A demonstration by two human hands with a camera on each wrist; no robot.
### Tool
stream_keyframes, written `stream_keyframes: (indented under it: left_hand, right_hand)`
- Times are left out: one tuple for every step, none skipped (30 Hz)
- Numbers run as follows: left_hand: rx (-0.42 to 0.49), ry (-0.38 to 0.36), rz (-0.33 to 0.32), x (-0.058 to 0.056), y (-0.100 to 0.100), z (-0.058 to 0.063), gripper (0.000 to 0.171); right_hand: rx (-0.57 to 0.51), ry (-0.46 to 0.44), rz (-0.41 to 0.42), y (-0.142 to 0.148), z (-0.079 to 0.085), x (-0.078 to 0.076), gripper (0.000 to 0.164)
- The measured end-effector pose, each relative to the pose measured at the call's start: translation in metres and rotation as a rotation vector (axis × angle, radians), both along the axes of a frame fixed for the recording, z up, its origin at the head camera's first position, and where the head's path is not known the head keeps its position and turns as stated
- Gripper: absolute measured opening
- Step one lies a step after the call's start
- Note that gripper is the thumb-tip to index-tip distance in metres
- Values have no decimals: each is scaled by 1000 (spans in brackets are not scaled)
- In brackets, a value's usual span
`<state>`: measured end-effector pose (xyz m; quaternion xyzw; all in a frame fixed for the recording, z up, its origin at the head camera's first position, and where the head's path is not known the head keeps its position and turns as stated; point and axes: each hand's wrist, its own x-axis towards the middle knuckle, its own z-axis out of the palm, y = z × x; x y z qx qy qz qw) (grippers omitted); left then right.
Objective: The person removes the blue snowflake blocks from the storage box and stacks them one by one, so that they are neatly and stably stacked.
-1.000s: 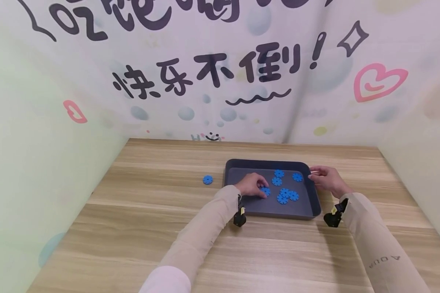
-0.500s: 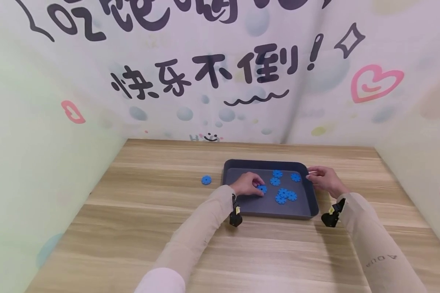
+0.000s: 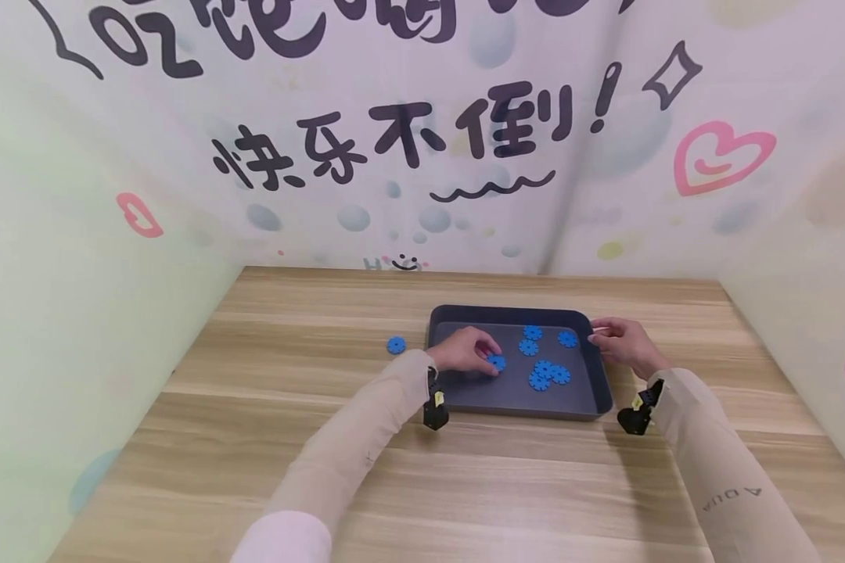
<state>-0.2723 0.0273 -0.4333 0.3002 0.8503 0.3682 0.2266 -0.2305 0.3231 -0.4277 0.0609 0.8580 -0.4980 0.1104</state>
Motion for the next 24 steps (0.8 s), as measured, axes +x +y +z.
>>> stream_keyframes:
  left_hand:
    - [2, -1, -12, 0, -2, 2, 32]
    - [6, 1, -24, 1, -4, 3, 32]
    - [7, 3, -33, 1, -6, 4, 32]
    - [9, 4, -38, 1, -8, 6, 32]
    - [13, 6, -42, 1, -11, 7, 32]
    - [16, 13, -45, 1, -13, 7, 32]
    - [21, 19, -45, 1, -16, 8, 32]
    - [27, 23, -46, 0, -18, 9, 32]
    - [35, 27, -44, 0, -21, 10, 33]
    - [39, 35, -43, 0, -23, 10, 33]
    - [42, 42, -41, -1, -26, 11, 33]
    - [42, 51, -39, -2, -29, 11, 33]
    - [44, 54, -34, -2, -31, 12, 33]
    - [47, 59, -32, -2, -34, 13, 34]
    - [48, 65, -29, -2, -37, 14, 34]
    - [46, 75, -26, -3, -40, 14, 34]
    - [47, 83, -22, -3, -43, 15, 34]
    - [50, 97, -17, -3, -47, 15, 34]
    - [58, 105, -11, -4, -50, 17, 34]
    - [67, 112, -2, -4, -53, 17, 34]
    - [74, 119, 10, -4, -57, 18, 34]
    - [87, 126, 20, 0, -61, 24, 33]
    - [106, 127, 34, 3, -65, 29, 33]
    - [128, 122, 51, 6, -68, 33, 33]
  right_hand:
    - [2, 4, 1, 0, 0, 0, 45]
    - [4, 7, 2, 0, 0, 1, 45]
    - [6, 10, 4, 0, 0, 1, 45]
    - [6, 10, 3, 0, 0, 2, 45]
    - [6, 9, 1, 0, 0, 2, 46]
    - [5, 8, 0, 0, 0, 2, 46]
    - [5, 6, -2, 0, 0, 2, 46]
    - [4, 4, -4, 0, 0, 2, 46]
    - [2, 1, -6, 0, 0, 1, 46]
    - [1, -1, -8, 0, 0, 1, 46]
    - [0, -3, -9, 0, 0, 1, 46]
    - [-2, -4, -10, 0, 0, 1, 46]
    - [-4, -5, -12, 0, 0, 1, 46]
    - [-6, -6, -12, 0, 0, 1, 46]
    - [-7, -5, -12, 0, 0, 0, 46]
    - [-7, -4, -12, 0, 0, 0, 46]
    - [-6, -3, -11, 1, -1, 0, 46]
    - [-7, -3, -11, 1, -1, 0, 46]
    - [-7, -2, -11, 1, -1, 0, 46]
    - [-7, -2, -10, 1, -1, 0, 46]
    - [-7, -2, -10, 1, -1, 0, 46]
    - [-8, -2, -9, 1, -2, 0, 46]
    - [-8, -2, -9, 1, -2, 0, 46]
    - [-6, -3, -8, 1, -2, 0, 46]
